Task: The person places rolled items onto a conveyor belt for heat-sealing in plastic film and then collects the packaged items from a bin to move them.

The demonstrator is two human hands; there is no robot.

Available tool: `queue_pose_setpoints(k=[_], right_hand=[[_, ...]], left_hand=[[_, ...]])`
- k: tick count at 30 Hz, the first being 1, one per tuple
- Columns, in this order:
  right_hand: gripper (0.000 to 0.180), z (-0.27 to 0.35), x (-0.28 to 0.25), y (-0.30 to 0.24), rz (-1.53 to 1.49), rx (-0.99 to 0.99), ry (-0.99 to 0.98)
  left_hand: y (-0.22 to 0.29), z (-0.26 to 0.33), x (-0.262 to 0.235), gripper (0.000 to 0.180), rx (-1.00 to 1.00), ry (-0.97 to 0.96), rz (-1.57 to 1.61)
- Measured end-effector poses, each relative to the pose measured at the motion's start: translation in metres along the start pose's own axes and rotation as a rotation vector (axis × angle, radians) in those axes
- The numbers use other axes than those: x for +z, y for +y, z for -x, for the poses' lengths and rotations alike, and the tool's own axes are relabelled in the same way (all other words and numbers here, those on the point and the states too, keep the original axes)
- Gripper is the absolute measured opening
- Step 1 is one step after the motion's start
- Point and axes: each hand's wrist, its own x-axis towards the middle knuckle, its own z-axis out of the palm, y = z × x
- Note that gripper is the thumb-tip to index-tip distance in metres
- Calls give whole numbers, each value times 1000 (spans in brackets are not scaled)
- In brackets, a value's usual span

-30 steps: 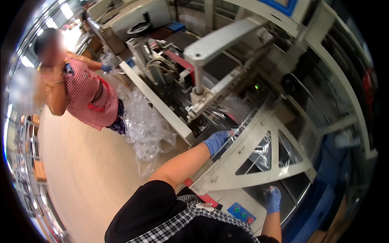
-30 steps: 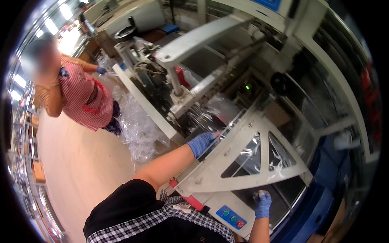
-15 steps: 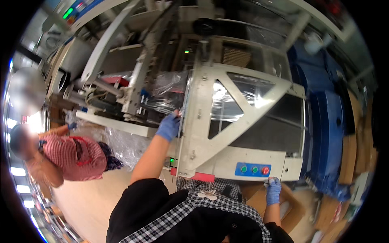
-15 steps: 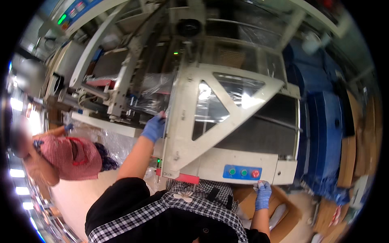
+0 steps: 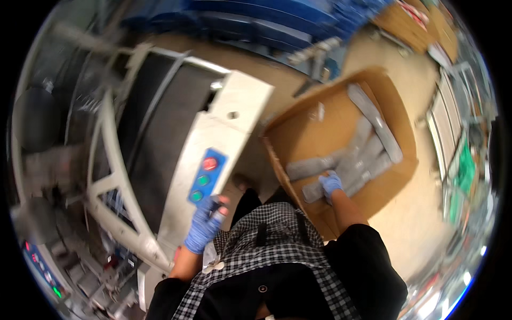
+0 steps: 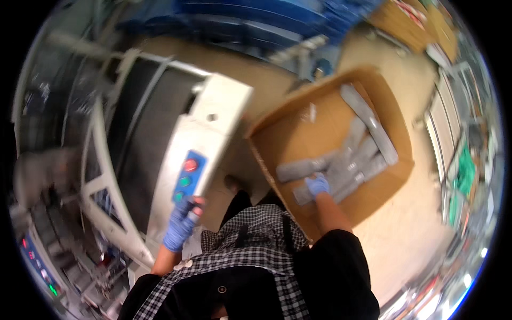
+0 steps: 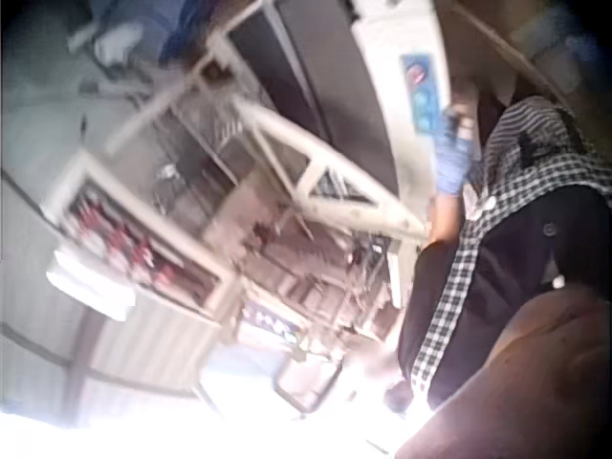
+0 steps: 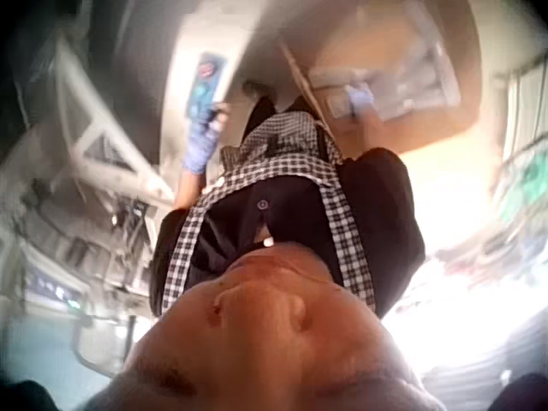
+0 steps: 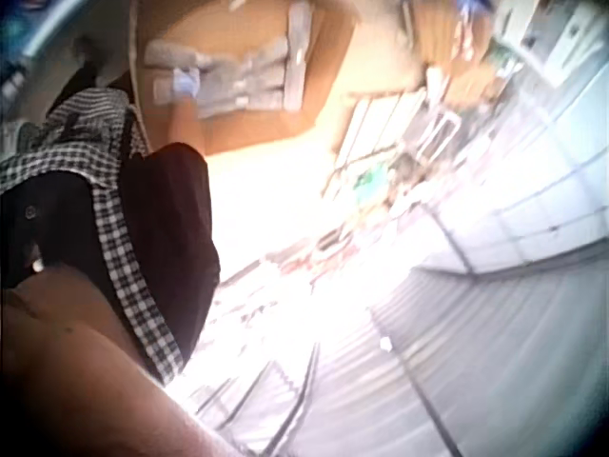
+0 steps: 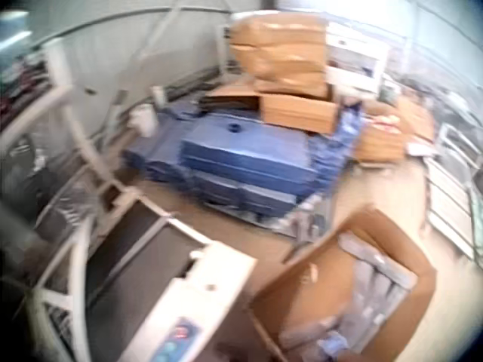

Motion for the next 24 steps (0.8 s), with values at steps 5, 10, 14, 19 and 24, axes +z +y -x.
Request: queue_pose_setpoints(k=[5,10,14,19,24], right_hand=[[79,-32,15,16,3,185,-86],[98,-106,85,-1,-401,501,-200],[107,-202,186,39,-555,717,18],[103,-214,180,10,-831,1146,244],[73,-92,86,10,-1500,627,34]], left_hand=[[-52,-14,101,19,-321,-499,-119],[-117,-18,127,21,-581,-558,-160],[-171,-29,115,23,-518,-652,-396],[-202,-22,115,24,-757,-432,-211],[-174,-32,138,21,-638,-593,-224]])
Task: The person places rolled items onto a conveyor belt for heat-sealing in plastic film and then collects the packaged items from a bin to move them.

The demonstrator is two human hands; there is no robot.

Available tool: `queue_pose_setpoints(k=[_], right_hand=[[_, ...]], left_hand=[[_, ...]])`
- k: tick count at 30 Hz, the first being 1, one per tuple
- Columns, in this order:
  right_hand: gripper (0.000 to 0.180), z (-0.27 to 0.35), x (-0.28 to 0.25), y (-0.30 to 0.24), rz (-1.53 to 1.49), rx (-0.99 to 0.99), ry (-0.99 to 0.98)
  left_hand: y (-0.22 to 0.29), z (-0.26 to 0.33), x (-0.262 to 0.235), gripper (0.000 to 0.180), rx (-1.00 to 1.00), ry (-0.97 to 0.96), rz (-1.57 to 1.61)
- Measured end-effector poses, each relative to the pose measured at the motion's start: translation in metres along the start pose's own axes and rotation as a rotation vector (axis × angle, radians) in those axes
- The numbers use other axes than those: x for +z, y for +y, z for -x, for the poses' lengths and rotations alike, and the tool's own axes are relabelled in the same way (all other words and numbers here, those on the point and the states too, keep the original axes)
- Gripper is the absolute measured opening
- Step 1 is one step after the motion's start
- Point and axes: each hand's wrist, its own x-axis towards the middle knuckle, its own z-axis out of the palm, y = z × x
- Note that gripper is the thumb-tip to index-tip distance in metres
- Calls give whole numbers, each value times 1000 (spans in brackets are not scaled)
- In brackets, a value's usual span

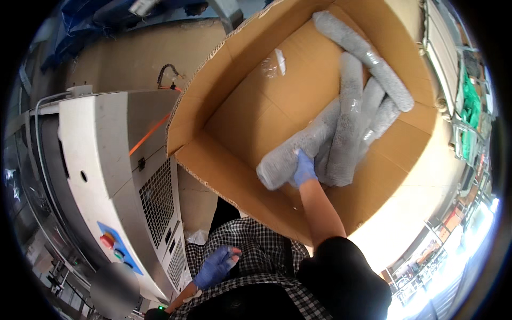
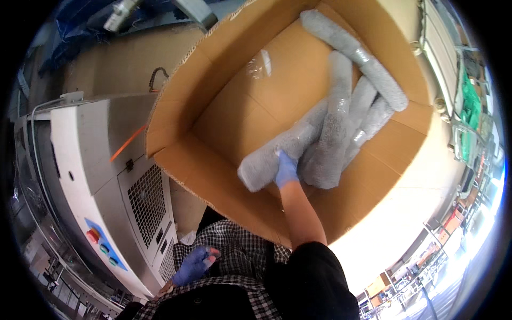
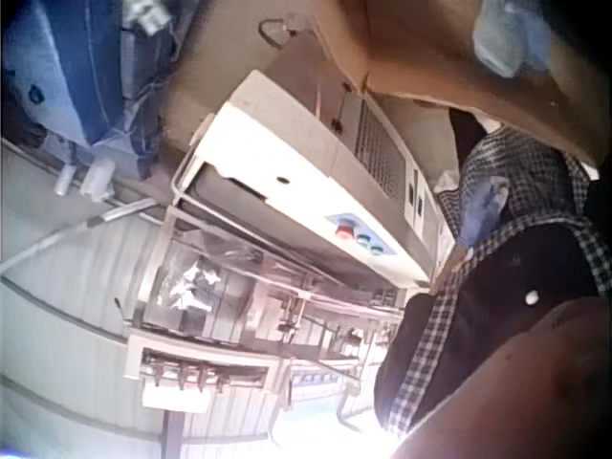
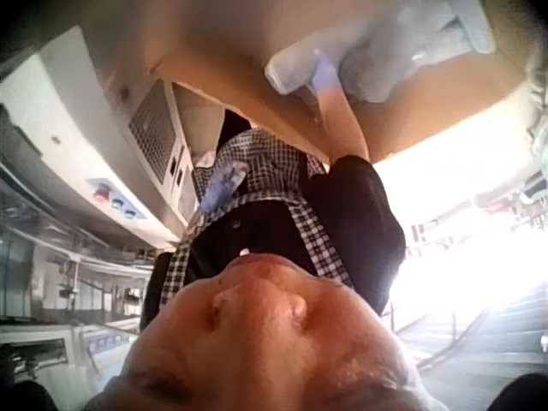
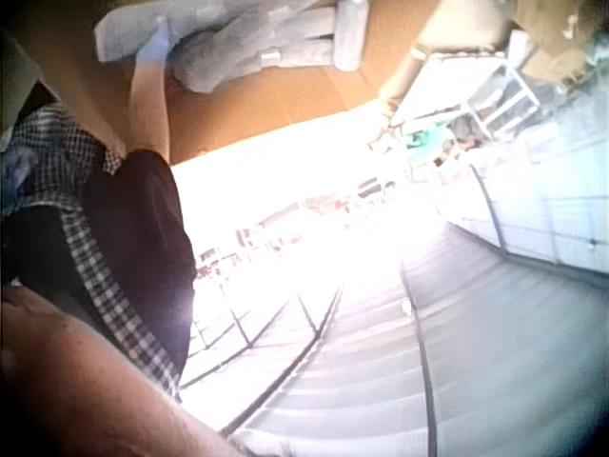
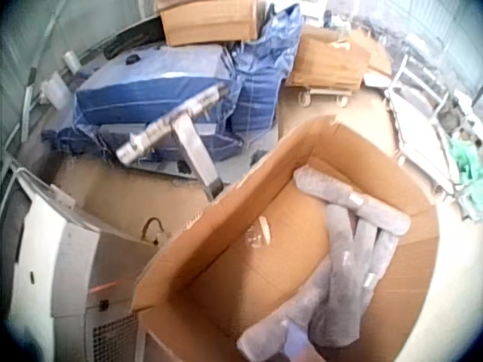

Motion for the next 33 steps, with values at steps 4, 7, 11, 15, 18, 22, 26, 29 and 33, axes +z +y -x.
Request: queue_pose_setpoints(k=[4,7,11,15,18,22,26,29,33], right_hand=[[60,177,-68,-52,-182,145,-466],[71,297,-89,-71,97,33,-646],[85,334,-111,-72,782,-638,-611],[73,420,-32,-132,1399,-1212,-298],[62,453,49,-154,1230,-1478,-422],[51,540,197,-150,1391,-1619,-637],[50,563,293,-142,1643,-1877,-682],[49,570,361,-134,1746,-1795,-931],[50,583,449,-105,1954,-1712,-1143]], left_hand=[[43,15,8,23,158,-89,-58],[86,42,6,24,266,-73,-53],[109,86,-10,27,319,-49,233],[104,139,-37,28,501,-24,258],[113,188,-74,30,634,-8,271],[80,239,-123,30,758,161,422],[40,292,-163,32,922,441,229],[16,320,-168,32,903,526,531],[-20,353,-183,29,945,912,779]])
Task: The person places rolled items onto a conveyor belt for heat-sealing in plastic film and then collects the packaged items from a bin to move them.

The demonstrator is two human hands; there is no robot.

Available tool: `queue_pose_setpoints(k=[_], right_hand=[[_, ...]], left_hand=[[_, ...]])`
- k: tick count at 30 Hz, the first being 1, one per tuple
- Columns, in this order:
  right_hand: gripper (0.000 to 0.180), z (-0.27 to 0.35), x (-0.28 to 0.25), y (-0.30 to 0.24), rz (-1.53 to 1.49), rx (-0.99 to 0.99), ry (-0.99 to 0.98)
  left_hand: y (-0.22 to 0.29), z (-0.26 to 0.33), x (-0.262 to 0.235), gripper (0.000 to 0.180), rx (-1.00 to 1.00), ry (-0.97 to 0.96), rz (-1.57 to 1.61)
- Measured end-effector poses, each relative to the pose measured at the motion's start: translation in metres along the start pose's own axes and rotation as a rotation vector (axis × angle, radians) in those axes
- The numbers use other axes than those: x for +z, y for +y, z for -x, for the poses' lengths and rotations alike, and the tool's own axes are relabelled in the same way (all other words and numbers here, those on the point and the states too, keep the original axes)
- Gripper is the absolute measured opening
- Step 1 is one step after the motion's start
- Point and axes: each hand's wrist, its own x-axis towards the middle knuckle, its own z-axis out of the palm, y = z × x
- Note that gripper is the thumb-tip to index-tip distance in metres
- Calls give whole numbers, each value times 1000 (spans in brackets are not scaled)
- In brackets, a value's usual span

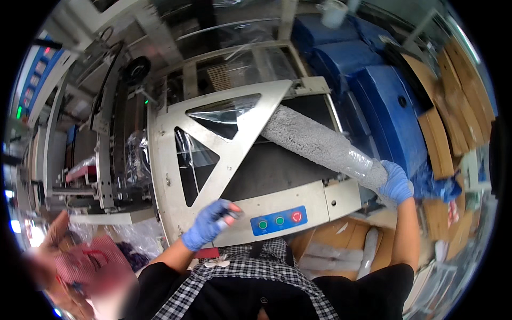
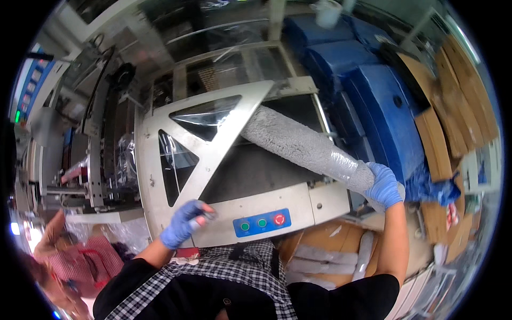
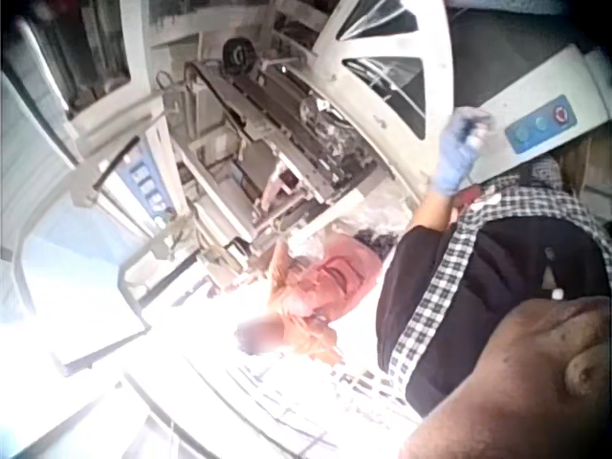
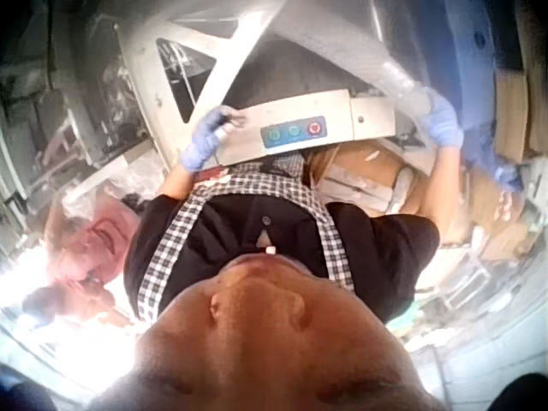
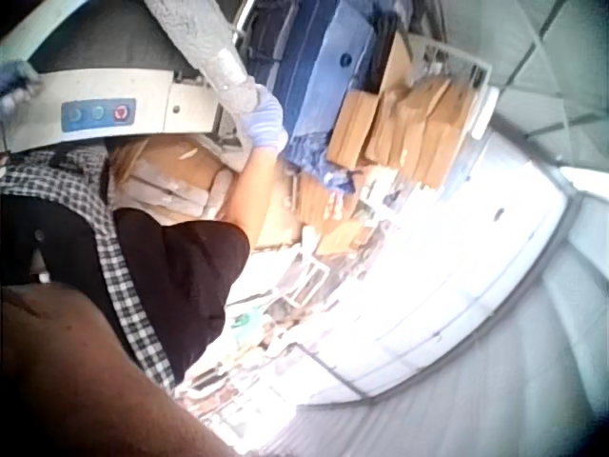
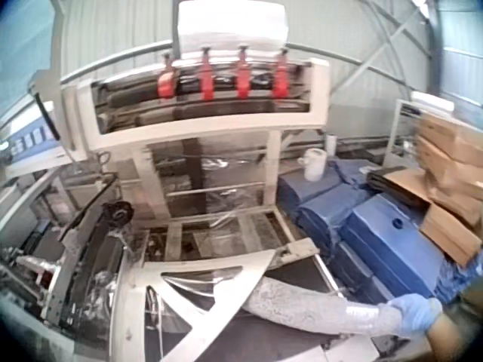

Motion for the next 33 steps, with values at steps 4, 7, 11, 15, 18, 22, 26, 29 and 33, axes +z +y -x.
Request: queue_pose_setpoints(k=[4,7,11,15,18,22,26,29,33], right_hand=[[48,-105,2,-24,66,-227,-94],[44,-187,24,-39,133,-365,-246],[46,-261,75,-91,96,-465,-394],[64,-285,127,-123,190,-613,-287],[92,-267,139,-128,342,-589,-200],[101,-225,131,-107,240,-428,142],[84,-205,165,-19,-302,-221,33],[67,-198,196,-16,-596,-61,-99],[42,-201,219,-46,-521,-105,-125]], left_hand=[[18,5,-41,14,166,722,-293],[-6,23,-90,17,237,1186,-601],[-42,63,-161,39,-149,1295,-636],[-58,66,-216,90,-527,823,480],[-57,42,-222,109,-397,625,713],[-68,36,-233,97,-254,579,952],[-84,16,-244,74,-59,570,948],[-98,23,-249,56,-64,599,1015],[-105,37,-245,23,-50,791,1098]])
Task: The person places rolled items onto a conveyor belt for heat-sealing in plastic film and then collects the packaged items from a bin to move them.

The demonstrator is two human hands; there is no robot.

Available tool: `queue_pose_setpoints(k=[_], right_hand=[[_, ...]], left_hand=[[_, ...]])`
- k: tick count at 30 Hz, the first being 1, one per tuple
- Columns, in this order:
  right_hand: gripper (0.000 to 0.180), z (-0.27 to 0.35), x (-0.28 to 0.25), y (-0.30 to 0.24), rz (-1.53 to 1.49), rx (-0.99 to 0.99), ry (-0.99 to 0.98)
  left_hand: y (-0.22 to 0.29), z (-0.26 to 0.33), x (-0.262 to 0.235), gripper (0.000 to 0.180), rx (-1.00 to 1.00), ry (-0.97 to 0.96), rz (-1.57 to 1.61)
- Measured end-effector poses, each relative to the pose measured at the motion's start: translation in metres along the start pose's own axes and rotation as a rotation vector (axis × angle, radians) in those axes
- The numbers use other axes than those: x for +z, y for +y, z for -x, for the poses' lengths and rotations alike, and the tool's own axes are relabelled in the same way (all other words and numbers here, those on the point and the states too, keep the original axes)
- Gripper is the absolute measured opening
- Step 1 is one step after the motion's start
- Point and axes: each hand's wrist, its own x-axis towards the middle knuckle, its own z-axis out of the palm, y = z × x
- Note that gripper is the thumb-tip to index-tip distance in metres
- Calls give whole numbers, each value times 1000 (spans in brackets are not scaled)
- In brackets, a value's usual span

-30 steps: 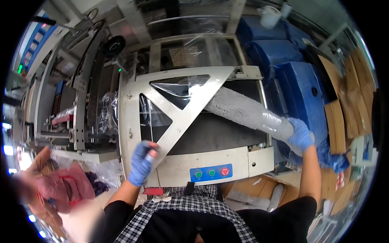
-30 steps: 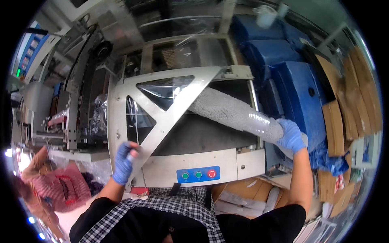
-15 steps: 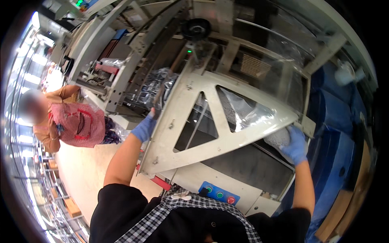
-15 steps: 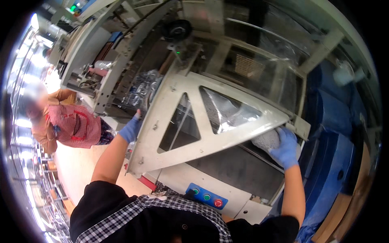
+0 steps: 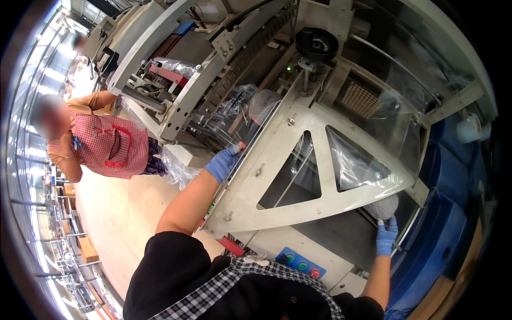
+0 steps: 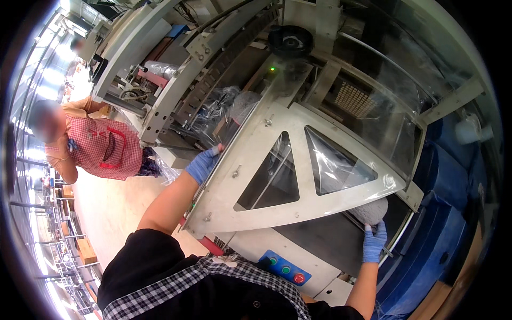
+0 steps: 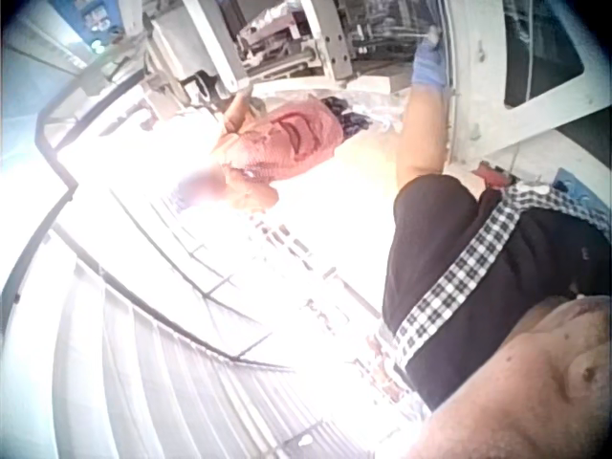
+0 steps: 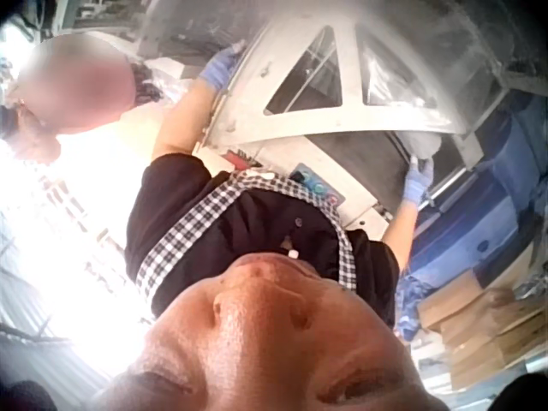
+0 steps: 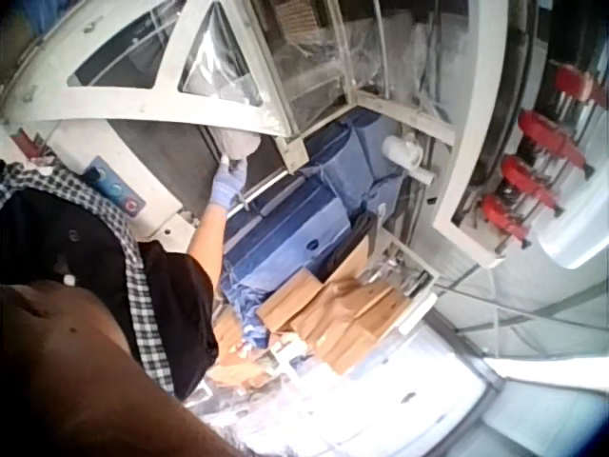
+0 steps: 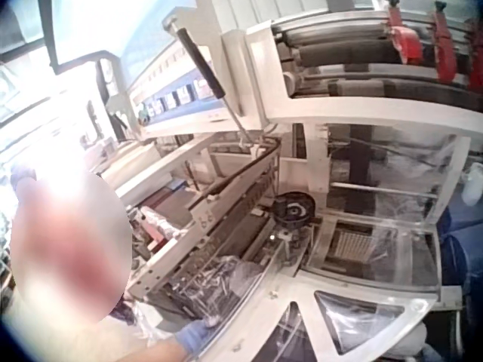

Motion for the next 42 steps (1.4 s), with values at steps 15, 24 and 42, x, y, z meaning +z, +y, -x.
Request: queue_pose_setpoints(k=[15,24,42], right_hand=[[28,-50,110,-12,345,-389,-102],[36,-51,194,-88,-346,171,-275],[40,-49,329,-182,-331,-314,-256]], left_hand=[[-2,-24,1,24,178,151,14],[9,-3,29,50,59,-39,-46],[-1,13,24,37,150,49,-54]])
